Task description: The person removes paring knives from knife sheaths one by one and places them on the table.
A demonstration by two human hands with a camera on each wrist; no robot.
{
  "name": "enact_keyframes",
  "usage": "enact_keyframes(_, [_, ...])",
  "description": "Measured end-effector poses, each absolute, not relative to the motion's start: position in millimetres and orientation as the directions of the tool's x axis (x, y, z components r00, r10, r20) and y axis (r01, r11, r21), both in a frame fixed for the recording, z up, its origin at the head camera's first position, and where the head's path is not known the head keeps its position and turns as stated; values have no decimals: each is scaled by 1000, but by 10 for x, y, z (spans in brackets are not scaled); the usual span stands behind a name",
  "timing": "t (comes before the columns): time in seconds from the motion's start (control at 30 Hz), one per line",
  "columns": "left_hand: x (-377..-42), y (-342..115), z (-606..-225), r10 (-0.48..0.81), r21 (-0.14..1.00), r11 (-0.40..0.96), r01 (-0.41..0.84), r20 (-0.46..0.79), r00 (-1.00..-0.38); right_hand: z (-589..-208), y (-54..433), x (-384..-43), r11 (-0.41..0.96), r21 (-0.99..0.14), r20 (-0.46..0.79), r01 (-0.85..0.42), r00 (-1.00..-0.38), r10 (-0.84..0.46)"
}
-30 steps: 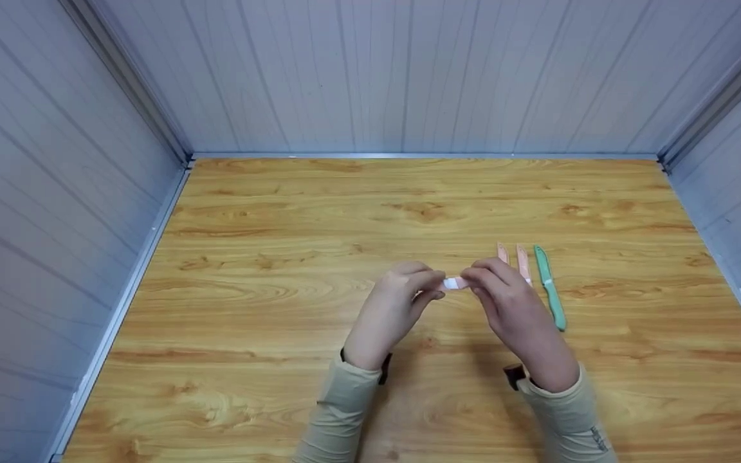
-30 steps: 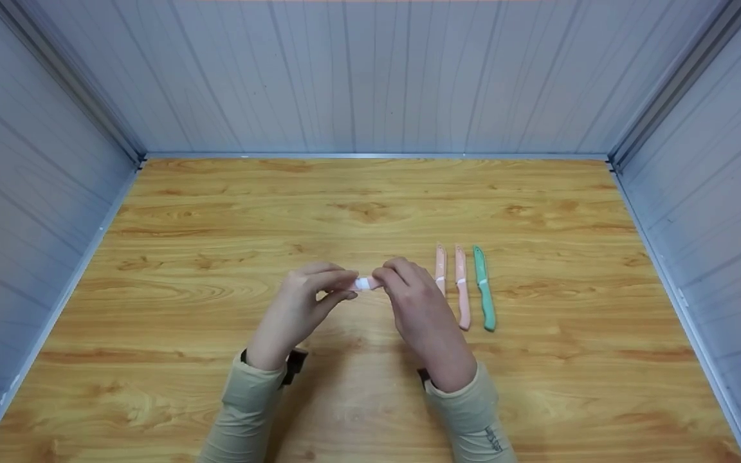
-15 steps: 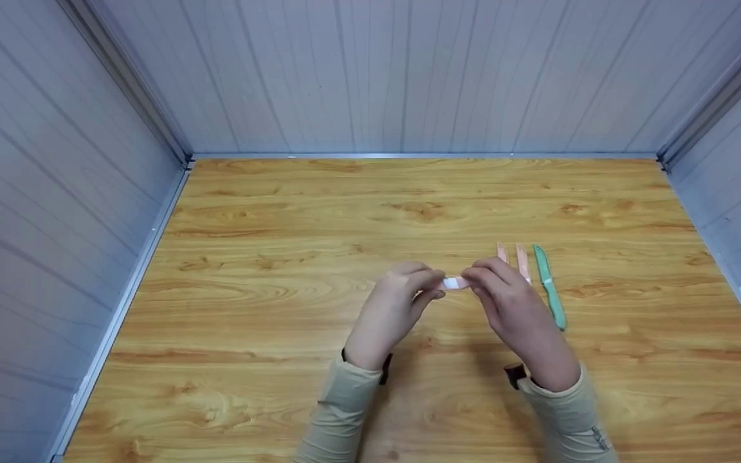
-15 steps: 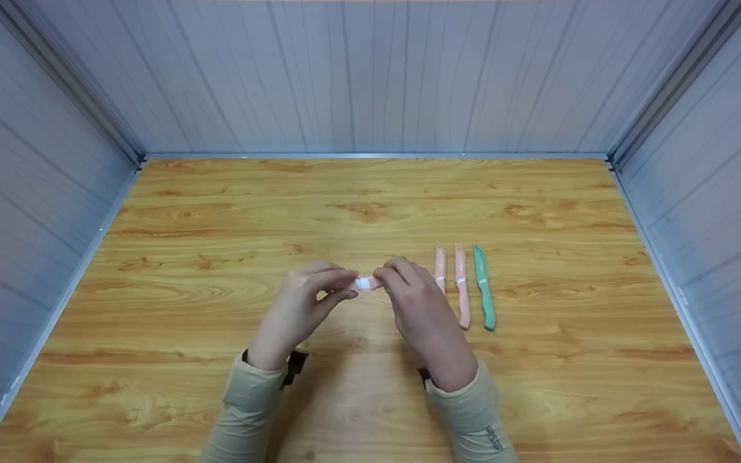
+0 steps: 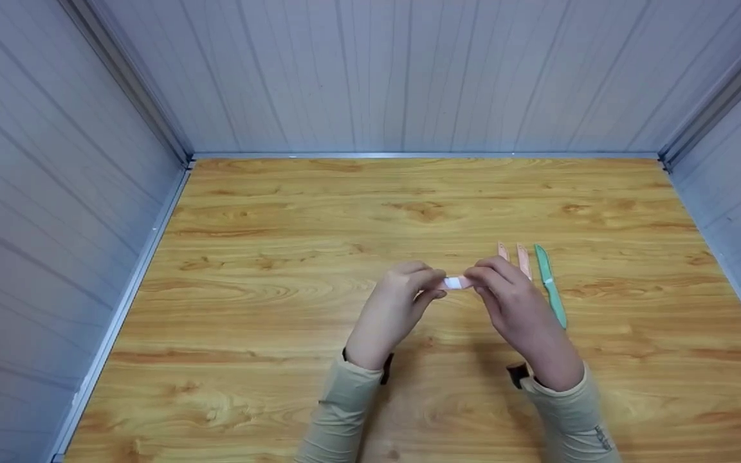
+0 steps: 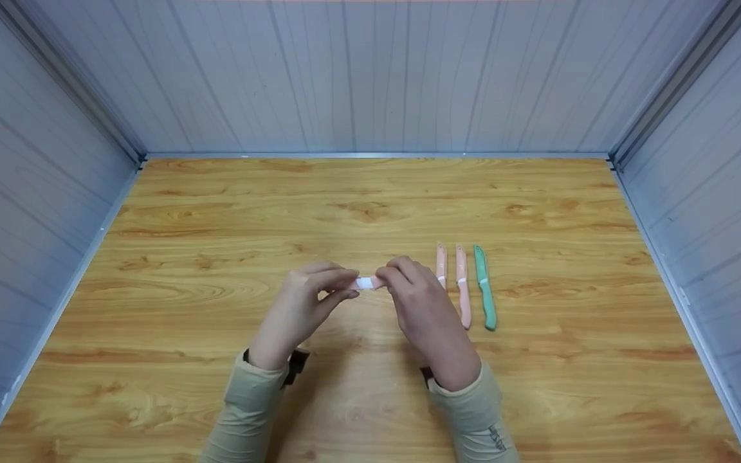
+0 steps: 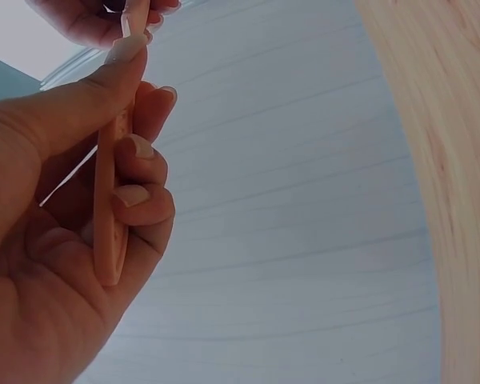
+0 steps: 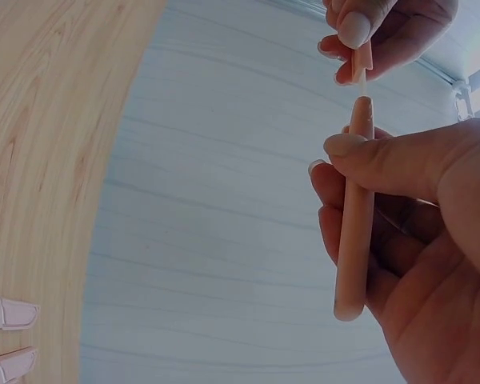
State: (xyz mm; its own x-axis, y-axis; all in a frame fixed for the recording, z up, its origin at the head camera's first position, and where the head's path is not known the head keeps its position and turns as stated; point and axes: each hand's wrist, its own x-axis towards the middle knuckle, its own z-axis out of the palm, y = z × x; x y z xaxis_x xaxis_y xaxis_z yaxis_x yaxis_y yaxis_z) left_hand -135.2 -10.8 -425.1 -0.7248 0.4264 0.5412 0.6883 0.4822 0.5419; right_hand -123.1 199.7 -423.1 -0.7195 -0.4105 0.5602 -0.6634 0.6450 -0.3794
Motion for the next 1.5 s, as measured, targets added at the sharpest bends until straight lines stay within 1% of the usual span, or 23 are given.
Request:
enact_keyframes(0.47, [-1353,-99,-4245,433,530,488,694,543,-719,-4233,2017,-1244,627,-359,591,-691,-688,-420])
enact_keyframes(0.83, [-1348,-130,-4255,422,552,478,683,538,-730,-4218,2036,-1233,642,-393,560,-658,-725,-400])
enact_keyframes(1.2, [-1353,-128,-4247,418,556,476,681,538,-732,-4207,2035,-1230,660,-374,555,-652,-727,-404])
enact_keyframes(1.4, [-1363,-130,-4252,424,546,472,692,547,-721,-4209,2040,-1231,662,-377,550,-648,-731,-403])
enact_keyframes(1.5, [-1363,-132,-4247,426,548,471,691,545,-722,-4212,2040,-1233,656,-368,566,-659,-718,-404])
